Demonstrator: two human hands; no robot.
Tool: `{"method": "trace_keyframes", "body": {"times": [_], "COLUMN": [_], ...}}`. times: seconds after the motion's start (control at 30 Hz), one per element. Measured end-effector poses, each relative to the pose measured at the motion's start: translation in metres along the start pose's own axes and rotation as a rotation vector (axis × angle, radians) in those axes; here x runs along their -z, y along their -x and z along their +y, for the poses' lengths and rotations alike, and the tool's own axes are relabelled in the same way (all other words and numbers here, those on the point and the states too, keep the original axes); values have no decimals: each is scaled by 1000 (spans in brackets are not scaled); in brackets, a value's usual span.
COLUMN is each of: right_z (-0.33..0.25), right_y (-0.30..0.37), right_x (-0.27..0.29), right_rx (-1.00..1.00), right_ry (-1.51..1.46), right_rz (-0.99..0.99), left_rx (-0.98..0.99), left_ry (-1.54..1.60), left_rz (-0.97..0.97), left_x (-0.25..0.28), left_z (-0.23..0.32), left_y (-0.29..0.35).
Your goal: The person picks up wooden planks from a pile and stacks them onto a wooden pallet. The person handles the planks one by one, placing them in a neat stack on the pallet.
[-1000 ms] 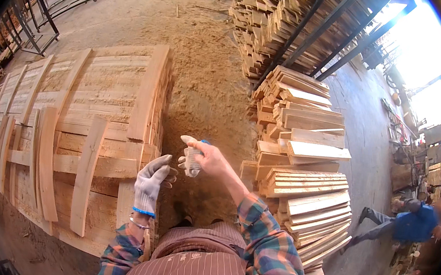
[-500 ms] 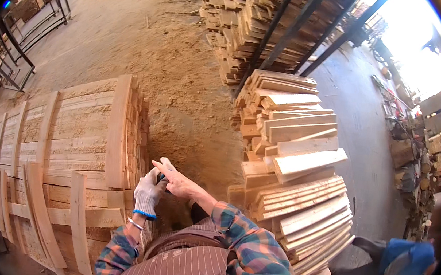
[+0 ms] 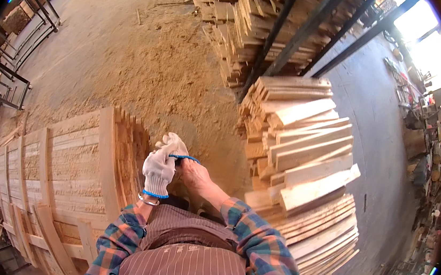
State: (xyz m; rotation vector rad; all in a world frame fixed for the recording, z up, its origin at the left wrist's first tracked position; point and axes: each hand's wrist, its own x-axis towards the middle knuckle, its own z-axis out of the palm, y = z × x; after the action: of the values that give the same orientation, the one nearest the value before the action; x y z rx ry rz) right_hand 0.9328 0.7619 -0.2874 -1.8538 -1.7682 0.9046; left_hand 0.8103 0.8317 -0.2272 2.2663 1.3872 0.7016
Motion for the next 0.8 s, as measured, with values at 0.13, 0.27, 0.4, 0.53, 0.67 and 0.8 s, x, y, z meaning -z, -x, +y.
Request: {"method": "trace_keyframes", "body": {"times": [0.13,0.27,0.4,0.53,0.67,0.8], "right_z": [20,22,33,8,-41,-103], "right_y": [-68,-156,-237,-287,-370,-454], "right_x": [21,69,85,64,71,43], "right_rx": [-217,-359,-309,-322,-176,-41], "right_ry": [-248,-1150,-1722,-1664,-1426,-1253], "right_rz": [45,-25,93,-9,-301,-636], "left_rx": [-119,-278,-291,-132,-130,-2], "left_ry": [-17,-138,-83,-55,-19,58], "left_rz": [-53,-49,-112,-168,-57,81], "left_x": [-13,-17,-15,-5,8,28], "left_z": [-9,-16,-42,-100,-134,-180], "left_y": [-61,-132,-188,-242,-299,-311]}}
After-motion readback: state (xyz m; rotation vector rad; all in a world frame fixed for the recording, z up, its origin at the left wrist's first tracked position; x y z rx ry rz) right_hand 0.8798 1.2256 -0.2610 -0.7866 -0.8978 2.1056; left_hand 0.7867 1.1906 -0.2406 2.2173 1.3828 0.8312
